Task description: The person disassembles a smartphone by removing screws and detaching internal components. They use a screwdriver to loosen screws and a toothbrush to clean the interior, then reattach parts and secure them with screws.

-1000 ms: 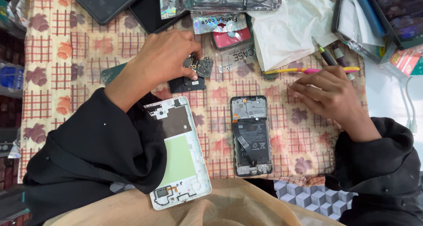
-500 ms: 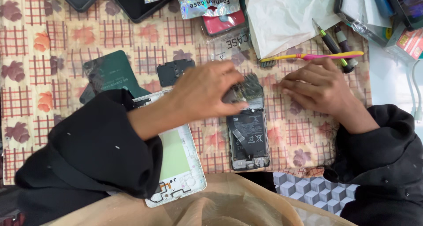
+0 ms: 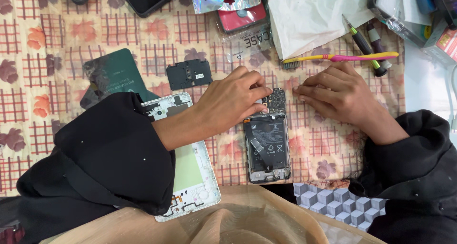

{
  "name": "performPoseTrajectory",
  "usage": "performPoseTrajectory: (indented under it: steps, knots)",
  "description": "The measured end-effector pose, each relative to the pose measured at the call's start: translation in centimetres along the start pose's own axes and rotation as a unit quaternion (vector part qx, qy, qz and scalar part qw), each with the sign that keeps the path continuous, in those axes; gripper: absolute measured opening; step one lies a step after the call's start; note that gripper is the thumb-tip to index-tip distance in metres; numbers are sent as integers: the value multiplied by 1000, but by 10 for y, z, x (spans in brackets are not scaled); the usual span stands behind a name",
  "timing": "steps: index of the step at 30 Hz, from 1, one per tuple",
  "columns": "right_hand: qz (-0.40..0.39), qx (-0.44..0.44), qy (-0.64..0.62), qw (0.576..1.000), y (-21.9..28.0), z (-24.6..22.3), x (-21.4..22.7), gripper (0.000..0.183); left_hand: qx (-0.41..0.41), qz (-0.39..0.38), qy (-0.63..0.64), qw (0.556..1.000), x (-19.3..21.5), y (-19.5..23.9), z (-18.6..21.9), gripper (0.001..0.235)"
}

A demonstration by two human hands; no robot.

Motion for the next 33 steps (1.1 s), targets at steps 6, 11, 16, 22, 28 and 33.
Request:
performPoseTrajectory:
  steps: [6, 11, 16, 22, 28, 33]
  knots:
    - [-11, -6, -13, 1000, 4, 4, -4, 22, -6, 17, 16, 1000, -3, 2, 1, 22]
    - [11, 7, -4, 1000, 4, 2, -5, 18, 8, 17, 43, 999, -5, 0, -3, 23]
    - [90, 126, -113, 982, -2, -31, 1, 18, 12, 9, 47, 999, -3, -1, -6, 24]
    - [113, 54, -95, 987, -10, -52, 1, 18, 16, -6, 37, 999, -3, -3, -6, 21]
    - [84, -56, -168, 981, -16, -45, -6, 16, 10, -4, 37, 999, -2, -4, -5, 22]
    - [19, -146, -259, 955, -19, -38, -16, 14, 10, -5, 41, 999, -2, -4, -7, 23]
Point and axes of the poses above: each hand's wrist, its own y-axis away from the middle knuckle, its own x-axis out of the back of the hand, z = x × y, the point moved 6 cm from there along -y, towards the middle knuckle, and after that the axes turned 14 degrees about -z, right-handed, at the moved point
